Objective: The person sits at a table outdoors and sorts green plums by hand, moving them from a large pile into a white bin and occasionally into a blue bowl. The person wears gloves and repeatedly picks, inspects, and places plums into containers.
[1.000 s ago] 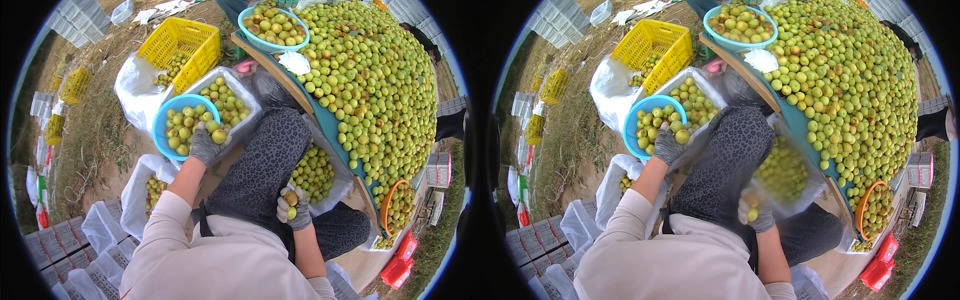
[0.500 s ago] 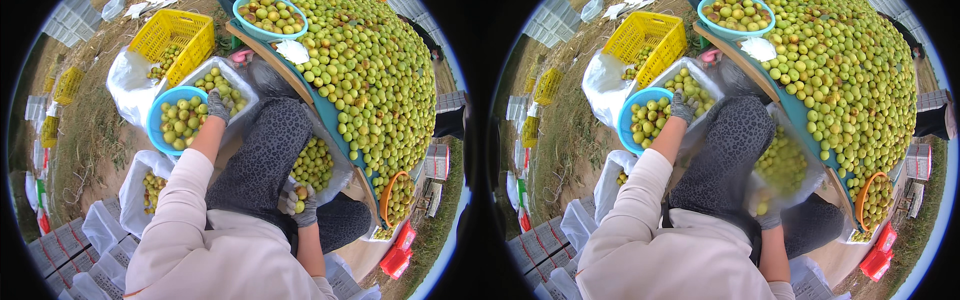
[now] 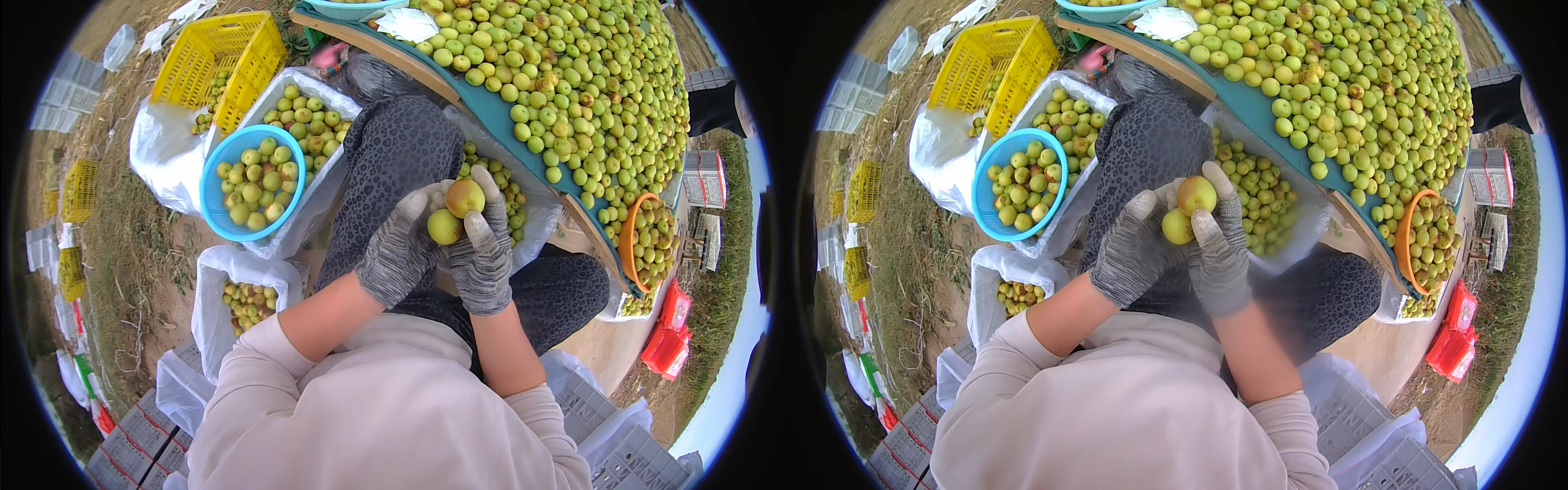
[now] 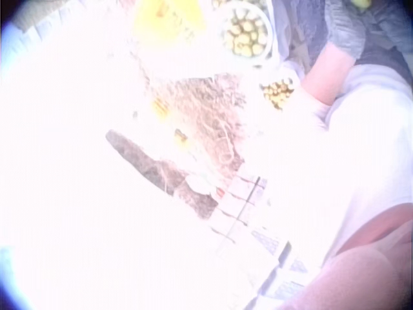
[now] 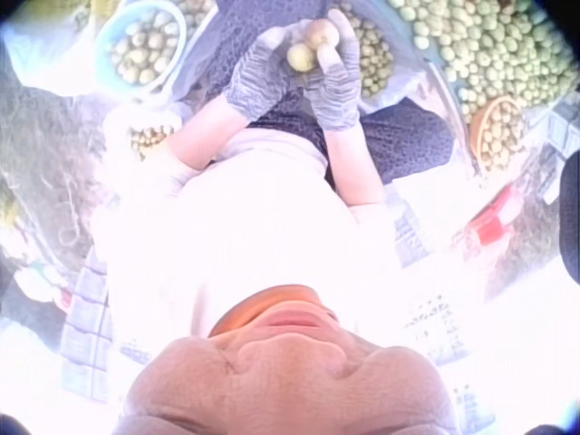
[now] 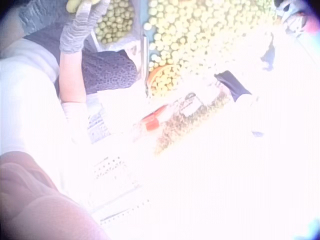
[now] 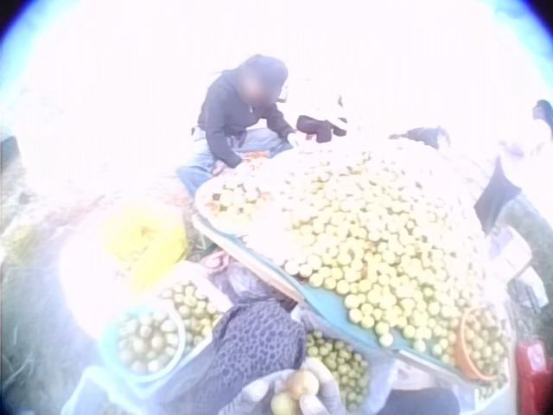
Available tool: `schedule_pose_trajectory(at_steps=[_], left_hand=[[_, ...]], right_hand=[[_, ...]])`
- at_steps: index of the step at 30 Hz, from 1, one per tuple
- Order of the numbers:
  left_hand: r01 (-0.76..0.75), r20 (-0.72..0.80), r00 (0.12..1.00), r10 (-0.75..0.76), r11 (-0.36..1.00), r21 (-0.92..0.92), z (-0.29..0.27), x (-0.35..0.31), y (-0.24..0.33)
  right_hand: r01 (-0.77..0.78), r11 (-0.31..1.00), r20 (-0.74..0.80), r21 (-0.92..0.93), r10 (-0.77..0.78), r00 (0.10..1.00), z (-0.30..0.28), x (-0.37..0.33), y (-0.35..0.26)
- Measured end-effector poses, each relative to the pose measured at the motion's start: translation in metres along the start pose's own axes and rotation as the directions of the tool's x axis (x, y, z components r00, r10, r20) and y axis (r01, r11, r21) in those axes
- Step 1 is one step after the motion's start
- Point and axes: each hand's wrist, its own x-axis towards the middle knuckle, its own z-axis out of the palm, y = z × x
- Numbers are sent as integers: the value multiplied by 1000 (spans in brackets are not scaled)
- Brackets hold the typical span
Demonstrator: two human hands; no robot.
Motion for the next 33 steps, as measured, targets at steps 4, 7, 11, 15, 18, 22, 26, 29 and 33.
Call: schedule_pose_trajectory(at_steps=[4,7,11,15,18,22,26,29,33], left_hand=[[130,141,977,-162,969,212,-14,7,10],[138,-6,990,-138,990,-6,-53,-22,44],[-311,-314,893,323,946,91,-174,-92,103],[-333,-948,145,284,916,223,-349,-200,93],[-343,-980,149,130,937,73,-455,-265,64],[-143,-957,286,42,990,1,-518,-271,58],[-47,-971,162,175,984,169,-473,-196,87],[222,-535,-153,831,557,801,-366,-130,129],[-337,-4,232,973,85,938,-174,-48,156]], right_hand=[[211,902,40,-376,-211,977,-8,-9,-9],[146,916,-93,-374,-194,977,-47,-5,-16],[-149,985,-376,92,173,911,-125,3,1],[-328,884,-646,333,467,603,-171,-12,59],[-460,828,-708,321,533,464,-180,-26,94],[-481,835,-743,268,497,447,-184,-30,106],[-465,843,-772,269,478,419,-211,-7,109],[-503,846,-824,179,408,392,-249,21,118],[-739,520,-851,-429,40,523,-294,37,122]])
